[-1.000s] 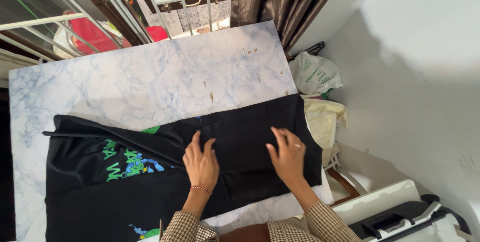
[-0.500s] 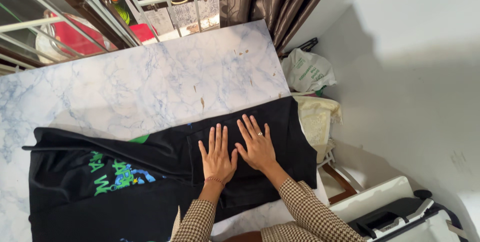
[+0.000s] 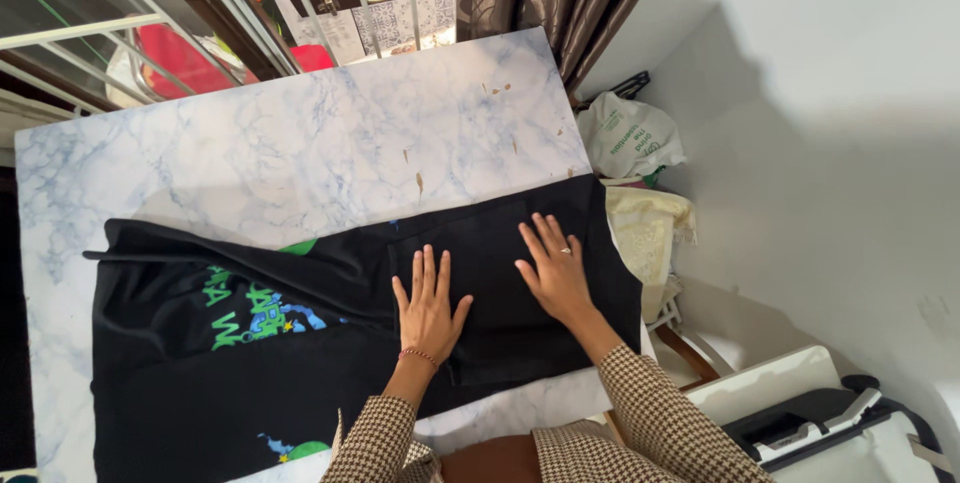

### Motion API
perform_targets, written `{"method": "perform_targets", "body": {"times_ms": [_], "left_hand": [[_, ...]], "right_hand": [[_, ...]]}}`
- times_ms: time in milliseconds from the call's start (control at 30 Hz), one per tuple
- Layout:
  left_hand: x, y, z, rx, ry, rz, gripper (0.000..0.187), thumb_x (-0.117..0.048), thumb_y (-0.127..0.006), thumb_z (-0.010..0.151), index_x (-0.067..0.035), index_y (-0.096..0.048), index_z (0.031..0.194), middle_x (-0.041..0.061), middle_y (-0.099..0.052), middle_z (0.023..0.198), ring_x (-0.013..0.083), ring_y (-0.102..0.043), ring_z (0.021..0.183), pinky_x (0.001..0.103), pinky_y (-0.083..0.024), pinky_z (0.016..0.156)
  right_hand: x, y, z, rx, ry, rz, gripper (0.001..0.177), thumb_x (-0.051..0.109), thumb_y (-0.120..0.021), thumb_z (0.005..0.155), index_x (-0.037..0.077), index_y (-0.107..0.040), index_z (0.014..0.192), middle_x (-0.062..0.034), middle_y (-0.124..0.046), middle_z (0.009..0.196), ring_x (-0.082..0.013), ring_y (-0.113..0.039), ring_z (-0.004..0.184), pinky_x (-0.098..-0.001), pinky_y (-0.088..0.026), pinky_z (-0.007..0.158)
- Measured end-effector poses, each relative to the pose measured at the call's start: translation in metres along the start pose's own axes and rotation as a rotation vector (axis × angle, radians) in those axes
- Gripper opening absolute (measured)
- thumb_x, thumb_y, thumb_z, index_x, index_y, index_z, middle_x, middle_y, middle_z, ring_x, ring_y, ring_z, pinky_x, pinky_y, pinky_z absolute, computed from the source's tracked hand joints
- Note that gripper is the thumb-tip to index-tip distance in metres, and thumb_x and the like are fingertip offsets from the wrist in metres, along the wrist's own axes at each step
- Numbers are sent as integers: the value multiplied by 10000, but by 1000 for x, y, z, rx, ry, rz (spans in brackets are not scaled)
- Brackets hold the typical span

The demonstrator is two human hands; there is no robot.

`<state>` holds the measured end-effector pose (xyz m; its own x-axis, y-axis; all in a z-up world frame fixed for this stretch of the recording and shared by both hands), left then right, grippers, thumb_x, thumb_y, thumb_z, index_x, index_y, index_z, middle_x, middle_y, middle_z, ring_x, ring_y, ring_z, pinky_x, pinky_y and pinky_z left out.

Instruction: The person folds a black t-shirt on a marble-topped table by hand and places the folded garment into an open suitcase on the floor.

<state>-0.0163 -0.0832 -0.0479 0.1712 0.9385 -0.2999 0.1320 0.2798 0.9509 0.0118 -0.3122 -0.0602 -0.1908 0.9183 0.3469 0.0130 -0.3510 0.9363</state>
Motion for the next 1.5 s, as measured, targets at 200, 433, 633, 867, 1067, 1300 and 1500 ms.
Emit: {"method": "perform_targets", "body": {"times_ms": [200, 433, 633, 867, 1067, 1300, 1500], "left_hand": [[6, 13, -12, 4, 26, 0, 860, -556, -577, 914, -150, -240, 1593, 144, -177, 1668, 311, -165, 1532, 618, -200, 1172], [27, 12, -43, -128, 79, -25, 866, -571, -573, 913, -126, -262, 1588, 164, -198, 1664, 336, -181, 1541, 596, -212, 1192], [45, 8, -70, -118, 88, -51, 847, -508, -606, 903, -137, -271, 1588, 169, -204, 1664, 330, -200, 1531, 594, -205, 1186], [48, 7, -74, -143, 75, -64, 868, -475, -614, 903, -60, -255, 1575, 165, -229, 1654, 316, -197, 1533, 615, -185, 1181], [52, 6, -75, -150, 99, -98, 821, -399, -613, 893, -61, -291, 1568, 145, -278, 1643, 290, -220, 1530, 595, -183, 1198], [71, 15, -68, -155, 116, -77, 757, -365, -557, 920, -62, -306, 1567, 120, -285, 1644, 260, -214, 1533, 608, -110, 1204], [108, 36, -31, -199, 22, 9, 742, -369, -499, 949, -57, -279, 1585, 112, -231, 1675, 254, -164, 1555, 595, -102, 1211]], "right_hand": [[-4, 5, -15, 62, -61, -108, 758, 539, -508, 964, 172, -294, 1593, -74, -249, 1673, -306, -205, 1544, -672, -193, 1153], [-2, 1, -54, 71, -90, -123, 828, 603, -493, 960, 118, -274, 1595, -123, -196, 1683, -333, -160, 1553, -700, -159, 1137], [-5, 3, -78, 0, -58, -72, 803, 588, -490, 966, 114, -310, 1589, -107, -234, 1680, -354, -179, 1552, -700, -171, 1159], [50, 8, -59, 69, -50, -193, 737, 481, -531, 969, 125, -307, 1575, -129, -218, 1676, -329, -211, 1548, -711, -183, 1123], [131, -31, -16, 156, 261, 4, 704, 374, -543, 998, 73, -275, 1575, -167, -212, 1673, -348, -195, 1541, -710, -200, 1127], [170, -65, 7, 205, 270, -35, 667, 344, -507, 1011, 73, -284, 1579, -138, -226, 1674, -324, -192, 1548, -699, -191, 1149], [203, -81, 38, 113, 179, -15, 638, 313, -481, 1013, 70, -303, 1576, -147, -233, 1677, -340, -187, 1554, -702, -190, 1141]]}}
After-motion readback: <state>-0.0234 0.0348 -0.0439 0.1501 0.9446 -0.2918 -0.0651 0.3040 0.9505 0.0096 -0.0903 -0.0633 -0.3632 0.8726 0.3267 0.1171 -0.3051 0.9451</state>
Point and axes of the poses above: each hand's wrist, its own z-axis towards the middle knuckle, its own y-axis out of the back of the hand, x = y × z, the point moved 4 cm from there along z, towards the middle knuckle
